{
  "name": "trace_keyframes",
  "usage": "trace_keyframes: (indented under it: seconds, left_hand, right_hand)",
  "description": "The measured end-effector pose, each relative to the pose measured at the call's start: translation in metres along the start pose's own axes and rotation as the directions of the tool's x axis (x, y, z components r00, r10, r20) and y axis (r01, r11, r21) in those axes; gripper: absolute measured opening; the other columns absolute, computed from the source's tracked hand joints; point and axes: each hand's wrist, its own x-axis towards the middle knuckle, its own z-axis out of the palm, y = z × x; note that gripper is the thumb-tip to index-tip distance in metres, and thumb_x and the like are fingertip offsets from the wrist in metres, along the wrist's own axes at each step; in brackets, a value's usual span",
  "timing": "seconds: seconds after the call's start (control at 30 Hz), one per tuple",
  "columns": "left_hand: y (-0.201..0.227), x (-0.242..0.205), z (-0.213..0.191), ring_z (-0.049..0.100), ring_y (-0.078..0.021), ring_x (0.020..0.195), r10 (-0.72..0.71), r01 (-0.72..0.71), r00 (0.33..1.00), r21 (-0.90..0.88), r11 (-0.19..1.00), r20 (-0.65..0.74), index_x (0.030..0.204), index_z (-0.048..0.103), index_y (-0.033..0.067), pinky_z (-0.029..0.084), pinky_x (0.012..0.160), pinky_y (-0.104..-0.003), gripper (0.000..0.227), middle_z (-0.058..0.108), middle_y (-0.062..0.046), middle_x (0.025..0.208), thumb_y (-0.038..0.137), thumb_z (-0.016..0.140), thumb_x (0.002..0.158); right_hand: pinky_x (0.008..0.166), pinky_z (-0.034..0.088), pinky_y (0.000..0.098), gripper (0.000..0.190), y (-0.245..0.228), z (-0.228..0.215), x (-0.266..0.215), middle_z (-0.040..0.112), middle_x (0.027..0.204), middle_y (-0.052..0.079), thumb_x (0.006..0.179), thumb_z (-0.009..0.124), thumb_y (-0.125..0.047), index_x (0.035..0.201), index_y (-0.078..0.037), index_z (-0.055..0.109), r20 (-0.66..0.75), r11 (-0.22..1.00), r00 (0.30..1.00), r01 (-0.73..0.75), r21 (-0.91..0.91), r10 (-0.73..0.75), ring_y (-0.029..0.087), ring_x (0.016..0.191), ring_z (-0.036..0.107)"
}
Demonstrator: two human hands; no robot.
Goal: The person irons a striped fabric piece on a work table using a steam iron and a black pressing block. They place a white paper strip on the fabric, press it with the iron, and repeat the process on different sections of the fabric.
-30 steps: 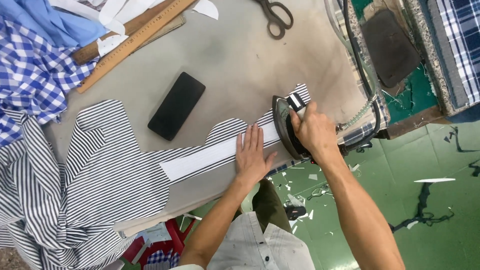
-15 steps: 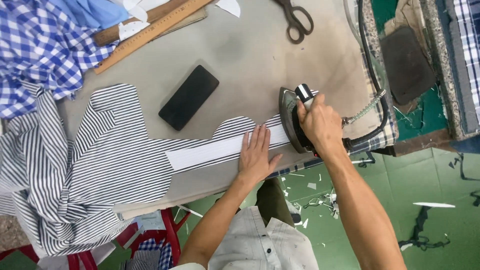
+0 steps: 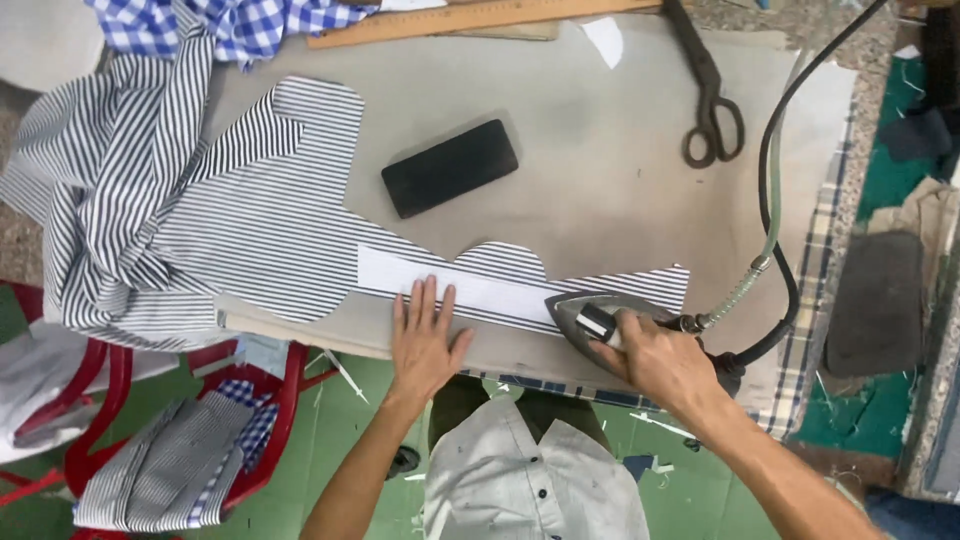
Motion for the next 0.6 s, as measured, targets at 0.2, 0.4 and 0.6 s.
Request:
trace_keyframes:
  seconds: [0.2, 0.4, 0.6]
  left_hand:
    - [-0.010, -0.003, 0.003, 0.018, -0.0346, 0.156, -0.131, 0.137, 0.987, -0.069, 0.988, 0.094, 0.154, 0.045, 0.0202, 0.005, 0.123, -0.060, 0.070, 0.028, -0.016, 0.167, 0.064, 0.039, 0.100]
    - [-0.016, -0.006, 0.007, 0.025, -0.0326, 0.154, -0.166, 0.164, 0.986, -0.094, 0.982, -0.017, 0.151, 0.050, 0.0185, 0.008, 0.124, -0.058, 0.066, 0.036, -0.014, 0.163, 0.059, 0.046, 0.099]
    - [-0.038, -0.011, -0.021, 0.033, -0.0325, 0.151, -0.181, 0.146, 0.966, -0.188, 0.971, -0.183, 0.148, 0.051, 0.0049, 0.017, 0.127, -0.055, 0.056, 0.043, -0.017, 0.158, 0.041, 0.052, 0.104]
  right_hand:
    - [0.066, 0.065, 0.0401, 0.049, -0.017, -0.015, 0.018, 0.076, 0.089, 0.015, 0.101, 0.049, -0.053, 0.122, -0.009, 0.058, -0.018, 0.967, 0.975, 0.216, -0.137, -0.220, 0.028, 0.075, 0.080]
    - [0.064, 0.064, 0.0408, 0.046, -0.017, 0.000, 0.033, 0.074, 0.082, 0.010, 0.096, 0.055, -0.048, 0.122, -0.010, 0.056, -0.107, 0.948, 0.957, 0.244, -0.203, -0.269, 0.026, 0.071, 0.079]
    - [0.052, 0.059, 0.0536, 0.053, -0.008, 0.013, 0.038, 0.068, 0.085, 0.013, 0.099, 0.042, -0.059, 0.116, -0.009, 0.046, -0.079, 0.967, 0.970, 0.218, -0.134, -0.229, 0.042, 0.058, 0.068]
